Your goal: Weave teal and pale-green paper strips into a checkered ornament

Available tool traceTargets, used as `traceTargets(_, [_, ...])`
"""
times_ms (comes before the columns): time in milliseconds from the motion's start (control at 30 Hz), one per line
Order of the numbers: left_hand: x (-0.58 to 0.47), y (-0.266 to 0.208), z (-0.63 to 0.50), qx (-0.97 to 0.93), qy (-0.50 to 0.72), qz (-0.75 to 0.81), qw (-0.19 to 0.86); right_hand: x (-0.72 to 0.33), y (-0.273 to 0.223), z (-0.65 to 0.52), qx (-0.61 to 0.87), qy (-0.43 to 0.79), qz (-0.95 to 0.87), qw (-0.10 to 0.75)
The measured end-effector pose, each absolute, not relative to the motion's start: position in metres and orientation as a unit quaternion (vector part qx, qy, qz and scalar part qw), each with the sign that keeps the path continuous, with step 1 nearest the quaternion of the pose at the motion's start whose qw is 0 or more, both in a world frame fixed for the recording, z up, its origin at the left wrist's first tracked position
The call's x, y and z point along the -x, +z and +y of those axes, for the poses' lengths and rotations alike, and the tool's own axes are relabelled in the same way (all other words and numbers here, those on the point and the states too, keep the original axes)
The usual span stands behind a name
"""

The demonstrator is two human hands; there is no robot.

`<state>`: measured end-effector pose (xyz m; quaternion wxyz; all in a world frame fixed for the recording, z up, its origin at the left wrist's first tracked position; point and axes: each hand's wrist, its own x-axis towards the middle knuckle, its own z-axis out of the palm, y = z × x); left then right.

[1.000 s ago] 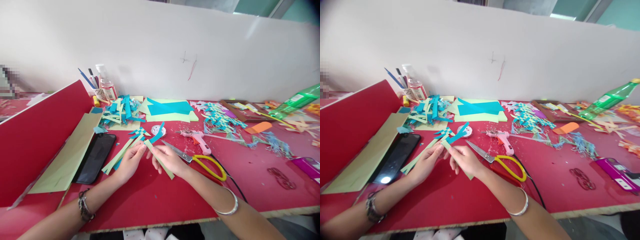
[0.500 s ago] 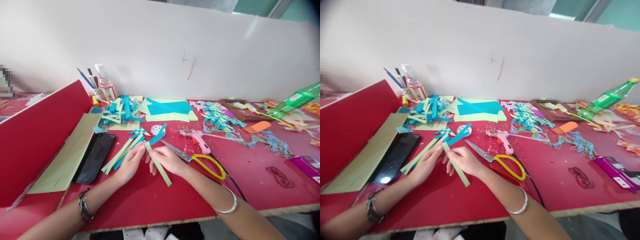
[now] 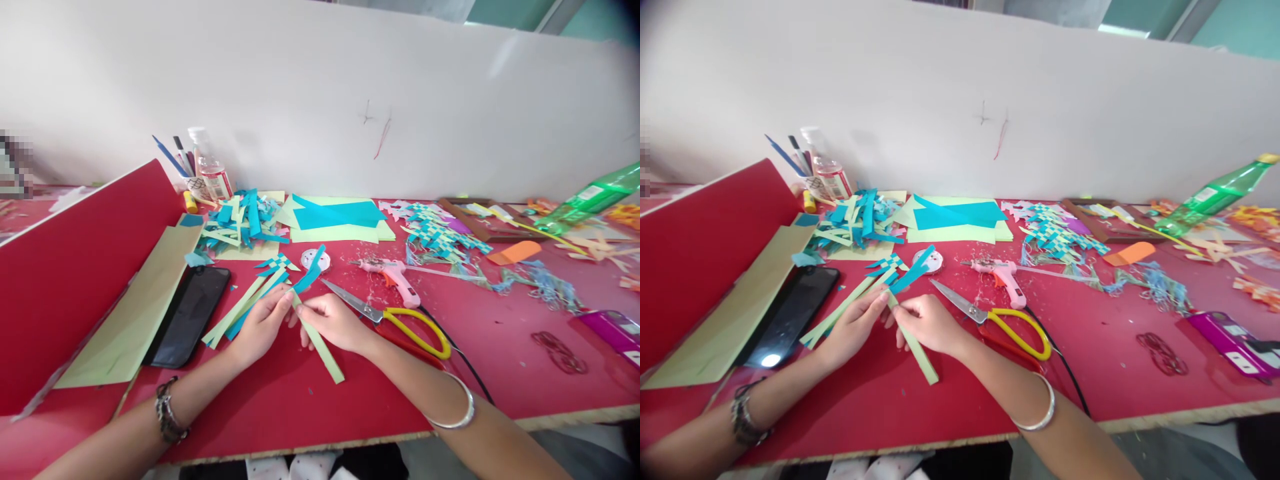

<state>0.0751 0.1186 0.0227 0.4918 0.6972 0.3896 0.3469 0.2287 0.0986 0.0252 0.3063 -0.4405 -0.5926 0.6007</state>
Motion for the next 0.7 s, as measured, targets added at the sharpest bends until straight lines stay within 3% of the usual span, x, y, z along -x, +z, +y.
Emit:
traceTargets(200, [-0.075,0.025,0.119,-0.672,0.358,0.384,0.522,-0.232,0.03,0.101,0.438,0.56,-0.621,0.33])
traceTargets(467, [-0.076,0.028,0.118,-0.658,0.344,0.4,0.537,-0.232,0.025,0.11,0.44,0.574,-0.487,0.491])
traceTargets(700, [-0.075,0.027,0.119,-0.669,0.333,0.397,0.532,-0.236,0.024,0.112,0.487,0.507,-0.483,0.522])
